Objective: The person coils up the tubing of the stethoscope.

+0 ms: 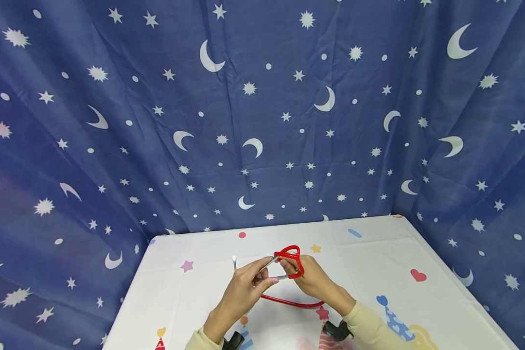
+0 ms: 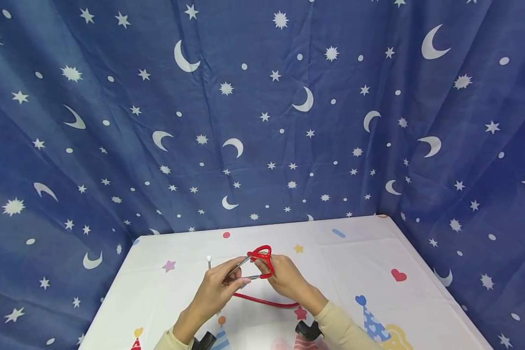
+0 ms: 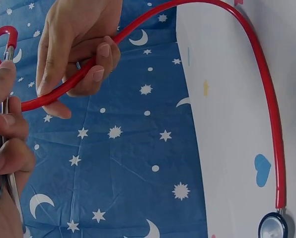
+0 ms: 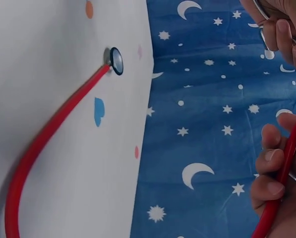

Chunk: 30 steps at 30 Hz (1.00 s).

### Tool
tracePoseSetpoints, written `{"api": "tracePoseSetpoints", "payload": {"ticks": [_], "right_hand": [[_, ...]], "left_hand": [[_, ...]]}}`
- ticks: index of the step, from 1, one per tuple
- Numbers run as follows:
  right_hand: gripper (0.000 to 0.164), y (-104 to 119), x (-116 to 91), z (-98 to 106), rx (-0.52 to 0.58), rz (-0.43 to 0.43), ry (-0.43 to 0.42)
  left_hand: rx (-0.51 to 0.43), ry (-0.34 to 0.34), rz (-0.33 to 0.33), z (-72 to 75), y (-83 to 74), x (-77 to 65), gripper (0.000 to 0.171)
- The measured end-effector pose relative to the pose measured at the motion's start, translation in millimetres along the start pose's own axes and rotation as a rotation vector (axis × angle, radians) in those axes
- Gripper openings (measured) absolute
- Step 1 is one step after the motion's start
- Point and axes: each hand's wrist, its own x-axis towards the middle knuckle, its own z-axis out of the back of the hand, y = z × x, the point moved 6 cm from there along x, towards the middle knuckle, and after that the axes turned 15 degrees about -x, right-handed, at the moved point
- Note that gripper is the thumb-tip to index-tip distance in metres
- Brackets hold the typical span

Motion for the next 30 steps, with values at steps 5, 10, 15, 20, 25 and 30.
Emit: {"api": "tracePoseSetpoints", "payload": {"ticks": [5, 10, 15, 20, 25, 30], "right_hand": [[0.025, -2, -6, -5, 0.004, -0.044, 0.022], [0.027, -4, -14, -9, 0.011, -0.061, 0.039], [0.006, -5, -19, -12, 0.018, -0.021, 0.008], [0.013, -6, -25, -15, 0.068, -0.04, 0.02], [0.021, -4, -30, -16, 0.091, -0.087, 0.067], [0.027, 1, -36, -13, 0.096, -0.106, 0.087]], "left_hand": [[0.019, -0.006, -0.005, 1.1, -0.4, -0.6, 0.045], [0.022, -0.04, -0.003, 5.0, 0.0, -1.3, 0.046], [0.005, -0.09, -0.014, 11.6, 1.1, -0.8, 0.047], [0.017, -0.11, 0.008, 15.8, 3.5, -2.1, 0.047], [0.065, -0.135, 0.024, 17.4, 6.4, -3.4, 0.047], [0.133, -0.151, 0.036, 19.3, 9.7, -3.7, 0.049]]}}
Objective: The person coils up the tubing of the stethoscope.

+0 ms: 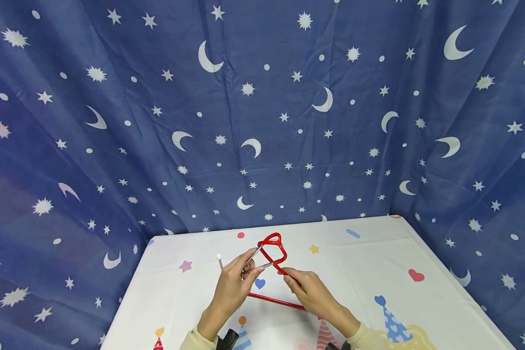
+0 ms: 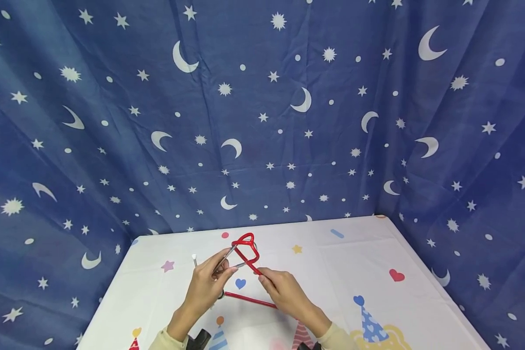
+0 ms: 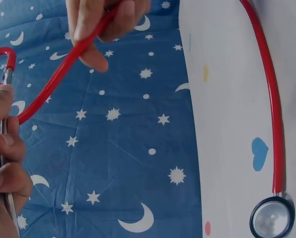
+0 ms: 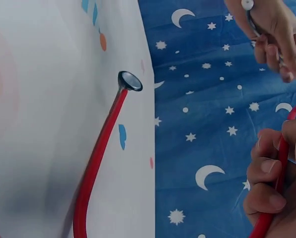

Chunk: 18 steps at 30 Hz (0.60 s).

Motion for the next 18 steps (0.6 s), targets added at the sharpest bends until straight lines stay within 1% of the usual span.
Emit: {"api": "tracePoseSetpoints", "payload": {"ticks": [3, 6, 9, 14, 18], "right_hand": [[0.024, 3, -4, 1, -0.009, 0.01, -0.007], [0.024, 6, -7, 1, -0.024, 0.022, -0.002], [0.026, 8, -10, 0, -0.042, 0.032, 0.0], [0.02, 12, -16, 2, -0.086, 0.079, -0.063], [0.018, 15, -19, 6, -0.107, 0.116, -0.117]], "left_hand": [[0.033, 0.009, 0.026, 0.7, 1.6, 0.0, 0.049], [0.06, 0.011, 0.053, 1.2, 3.3, -0.3, 0.048], [0.107, 0.006, 0.075, 1.5, 5.8, -0.7, 0.047], [0.177, 0.012, 0.101, 1.2, 10.9, -3.1, 0.047], [0.246, 0.042, 0.088, -0.7, 13.8, -5.8, 0.047]]}}
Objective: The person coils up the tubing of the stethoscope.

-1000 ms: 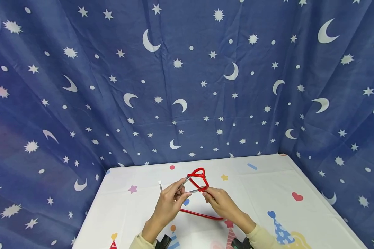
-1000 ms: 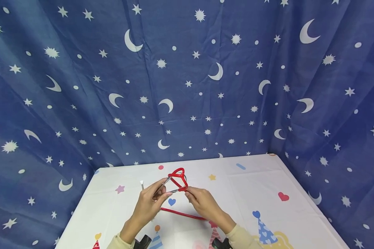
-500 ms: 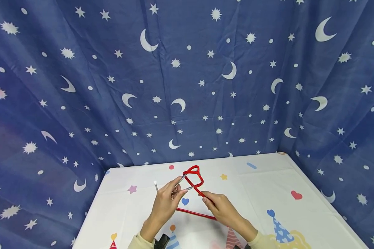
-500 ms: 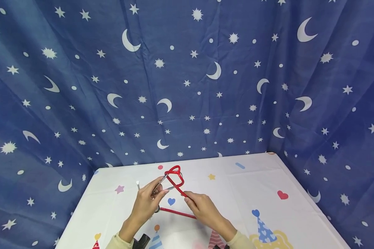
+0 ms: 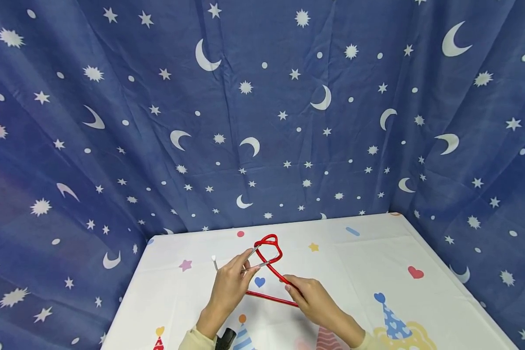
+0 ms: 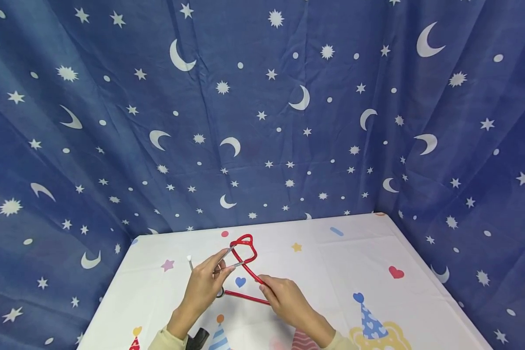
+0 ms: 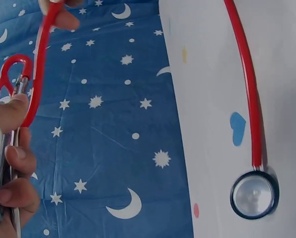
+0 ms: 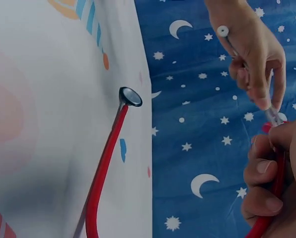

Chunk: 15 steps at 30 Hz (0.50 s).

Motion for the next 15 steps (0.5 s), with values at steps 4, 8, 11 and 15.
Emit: {"api": "tracePoseSetpoints", "payload": {"ticks": [4, 8, 11, 15], "right_hand": [[0.017, 4, -1, 5, -0.011, 0.034, -0.043], [0.016, 7, 0, 8, -0.011, 0.053, -0.069], [0.014, 8, 0, 10, -0.013, 0.056, -0.067], [0.014, 9, 1, 14, -0.005, 0.037, -0.036]], "left_hand": [[0.056, 0.019, -0.022, -2.3, 2.8, -1.3, 0.048], [0.051, 0.033, -0.03, -4.2, 3.5, -1.8, 0.048], [0.046, 0.042, -0.037, -5.1, 3.6, -2.0, 0.048], [0.061, 0.047, -0.044, -5.2, 5.4, -2.4, 0.048]]}}
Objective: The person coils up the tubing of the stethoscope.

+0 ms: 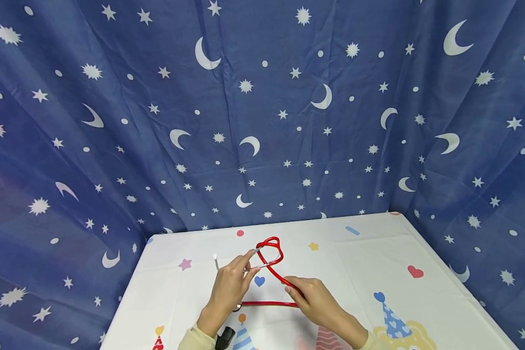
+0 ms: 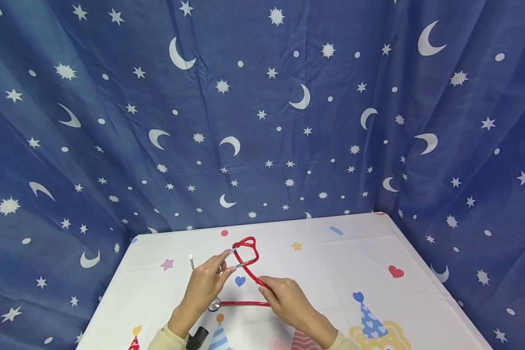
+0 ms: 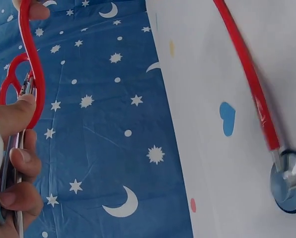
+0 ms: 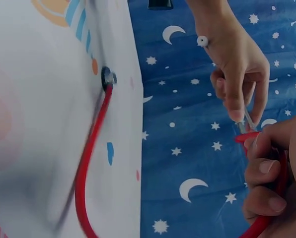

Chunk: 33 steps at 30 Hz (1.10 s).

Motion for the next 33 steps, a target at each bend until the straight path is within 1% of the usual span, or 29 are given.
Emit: {"api": "tracePoseSetpoints", "payload": {"ticks": [3, 6, 12, 15, 19, 24, 28, 33], "right_hand": [[0.015, -1, 2, 4, 0.007, -0.016, 0.021], [0.015, -1, 4, 9, -0.013, -0.009, 0.011], [0.012, -2, 13, 21, -0.069, 0.058, -0.064], [0.011, -1, 17, 25, -0.092, 0.087, -0.089], [0.009, 1, 22, 30, -0.129, 0.116, -0.1], [0.011, 3, 28, 36, -0.155, 0.138, -0.098], [0.01, 2, 32, 40, -0.171, 0.15, -0.092], [0.016, 3, 37, 44, -0.216, 0.214, -0.156]], "left_hand": [[0.017, 0.003, -0.006, 1.1, 1.8, -0.2, 0.048], [0.024, 0.018, -0.016, 1.8, 1.9, 0.0, 0.047], [0.04, 0.071, -0.01, 2.5, -0.2, 0.2, 0.044], [0.045, 0.089, -0.006, 3.2, -2.2, 0.2, 0.044], [0.025, 0.117, -0.004, 4.0, -5.3, -0.1, 0.046], [-0.011, 0.169, 0.006, 3.0, -7.5, -0.3, 0.046], [-0.006, 0.202, 0.005, 3.9, -9.8, 0.3, 0.045], [0.031, 0.25, -0.024, 4.1, -15.5, 0.2, 0.045]]}}
